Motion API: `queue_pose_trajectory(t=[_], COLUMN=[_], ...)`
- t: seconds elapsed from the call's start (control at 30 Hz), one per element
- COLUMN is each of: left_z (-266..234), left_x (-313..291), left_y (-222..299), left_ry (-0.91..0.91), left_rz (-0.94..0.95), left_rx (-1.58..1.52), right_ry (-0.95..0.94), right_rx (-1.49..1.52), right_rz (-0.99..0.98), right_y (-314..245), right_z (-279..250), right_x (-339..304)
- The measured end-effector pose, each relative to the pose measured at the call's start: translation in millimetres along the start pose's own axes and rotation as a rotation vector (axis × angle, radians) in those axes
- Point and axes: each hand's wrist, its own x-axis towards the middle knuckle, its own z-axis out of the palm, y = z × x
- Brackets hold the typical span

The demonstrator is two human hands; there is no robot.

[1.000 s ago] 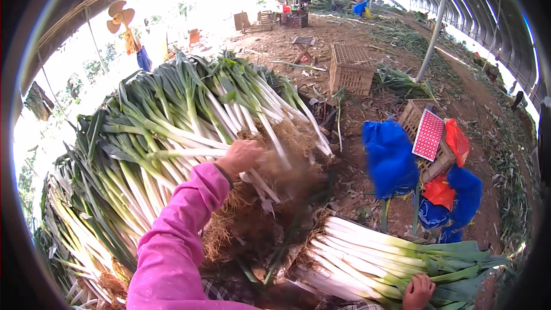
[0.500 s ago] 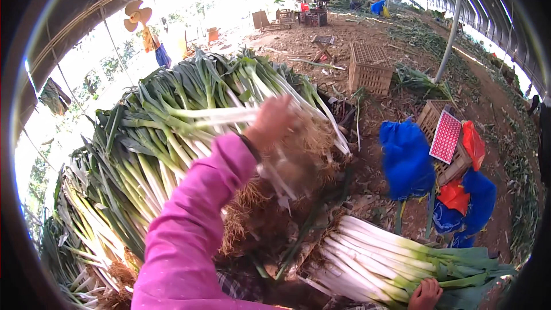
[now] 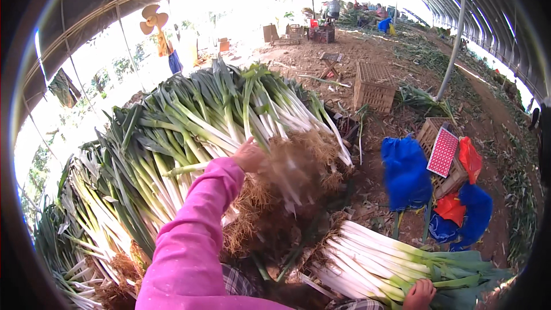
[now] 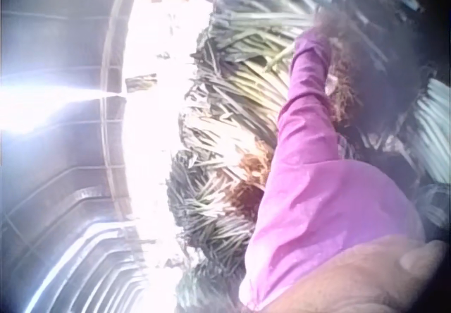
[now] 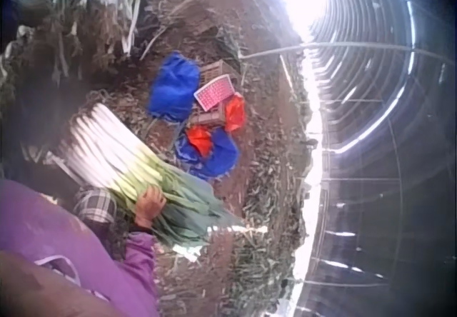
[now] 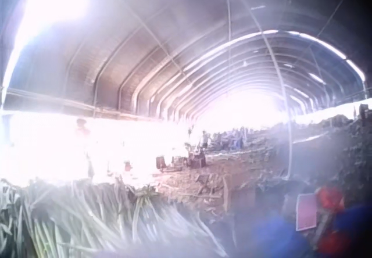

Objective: The person picks individual leeks from a large pile and places them onto a smaller bundle, removing loose leaves by hand. They then align the leeks in the bundle and trim the green tops using a blade.

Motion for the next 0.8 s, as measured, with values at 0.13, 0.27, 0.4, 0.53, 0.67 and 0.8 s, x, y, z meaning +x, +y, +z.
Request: queue_pose_trajectory(t=[0.13,0.27,0.4,0.53,0.67,0.8], left_z=[-94.4,-218.2,-388.7,-492.4,-550.1,-565.8], left_x=[-38.0,-112.6,-160.5,-257.0,-333.6,-332.3], left_y=[-31.5,-138.6,-93.8,37.7,122.9,186.0], left_ry=[0.216,0.625,1.285,1.024,1.306,1.614], left_rz=[-0.170,0.125,0.461,0.461,0.664,0.940], left_rx=[-0.274,-0.800,0.191,-0.873,-0.125,0.065], right_ry=[0.144,0.048,0.347,0.418,0.689,1.113], right_rx=[0.067,0.341,0.732,1.259,1.422,1.184], right_rz=[0.005,-0.018,-0.187,-0.477,-0.305,-0.167], right_y=[24.2,-25.3,-119.4,-232.9,-232.7,-142.6], right_z=[24.6,-22.8,-129.9,-236.8,-315.6,-334.7], right_x=[0.0,52.1,137.4,173.8,164.3,148.8])
